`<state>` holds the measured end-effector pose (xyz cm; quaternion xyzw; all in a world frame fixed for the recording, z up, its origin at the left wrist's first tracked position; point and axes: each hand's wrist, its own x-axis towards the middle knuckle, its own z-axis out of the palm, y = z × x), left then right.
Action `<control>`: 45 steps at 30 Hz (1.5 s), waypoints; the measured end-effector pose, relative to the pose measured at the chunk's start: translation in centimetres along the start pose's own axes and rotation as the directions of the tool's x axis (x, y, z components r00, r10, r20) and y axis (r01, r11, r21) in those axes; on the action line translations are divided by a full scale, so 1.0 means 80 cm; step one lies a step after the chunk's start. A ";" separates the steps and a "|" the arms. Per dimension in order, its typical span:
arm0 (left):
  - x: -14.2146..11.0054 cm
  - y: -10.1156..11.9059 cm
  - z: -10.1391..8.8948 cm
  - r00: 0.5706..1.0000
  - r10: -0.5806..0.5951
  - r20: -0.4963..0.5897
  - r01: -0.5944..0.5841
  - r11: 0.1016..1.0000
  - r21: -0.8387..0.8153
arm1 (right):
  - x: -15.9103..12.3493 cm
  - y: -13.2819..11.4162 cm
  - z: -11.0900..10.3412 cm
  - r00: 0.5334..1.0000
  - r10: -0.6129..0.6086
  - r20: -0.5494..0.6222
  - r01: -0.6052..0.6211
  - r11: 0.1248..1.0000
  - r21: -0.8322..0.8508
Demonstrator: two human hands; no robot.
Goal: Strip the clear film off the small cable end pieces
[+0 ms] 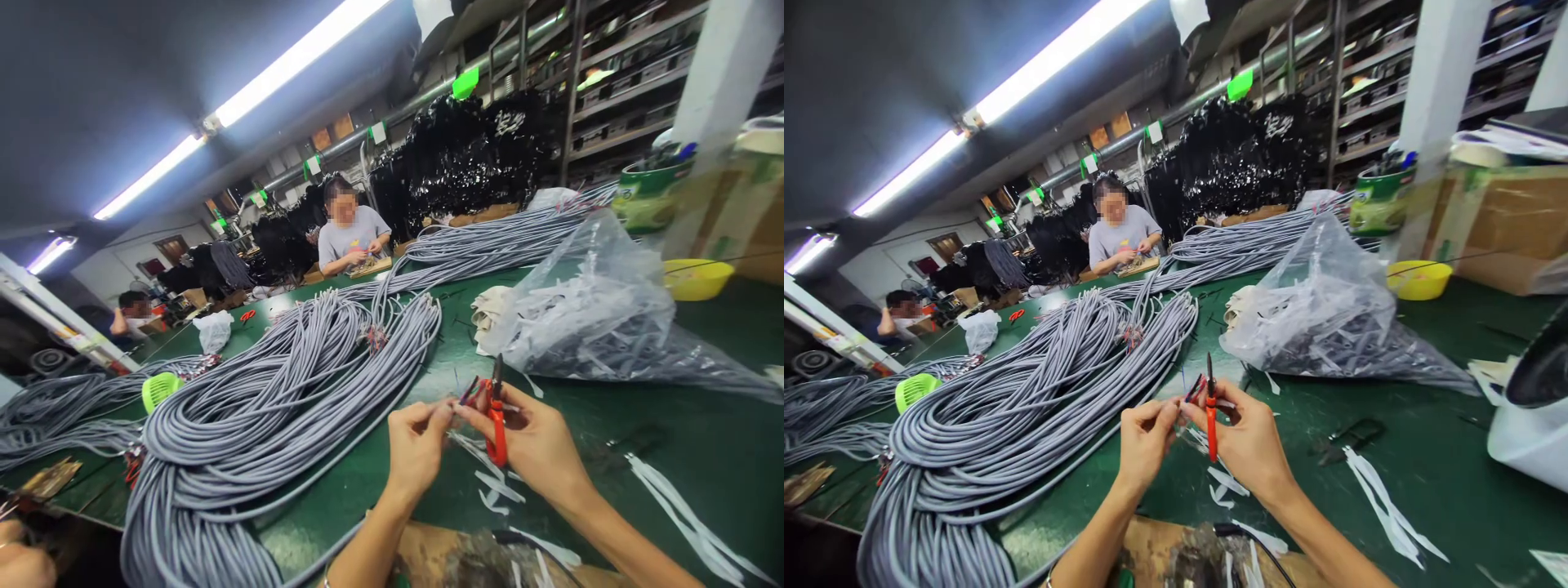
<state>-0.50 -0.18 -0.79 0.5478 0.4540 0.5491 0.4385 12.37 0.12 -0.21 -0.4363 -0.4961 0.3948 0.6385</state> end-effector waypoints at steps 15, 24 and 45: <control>0.010 0.004 0.004 0.930 -0.355 -0.101 0.248 0.803 -0.542 | -0.004 0.006 0.015 0.995 0.071 -0.063 -0.065 0.994 0.090; 0.005 0.015 0.003 0.953 -0.303 -0.021 0.278 0.899 -0.338 | -0.004 0.003 0.015 0.994 0.111 0.008 -0.111 0.986 0.123; 0.013 0.012 -0.034 0.978 0.198 0.072 -0.184 0.969 -0.163 | -0.002 -0.003 -0.007 0.919 -0.346 0.189 0.394 0.795 -0.460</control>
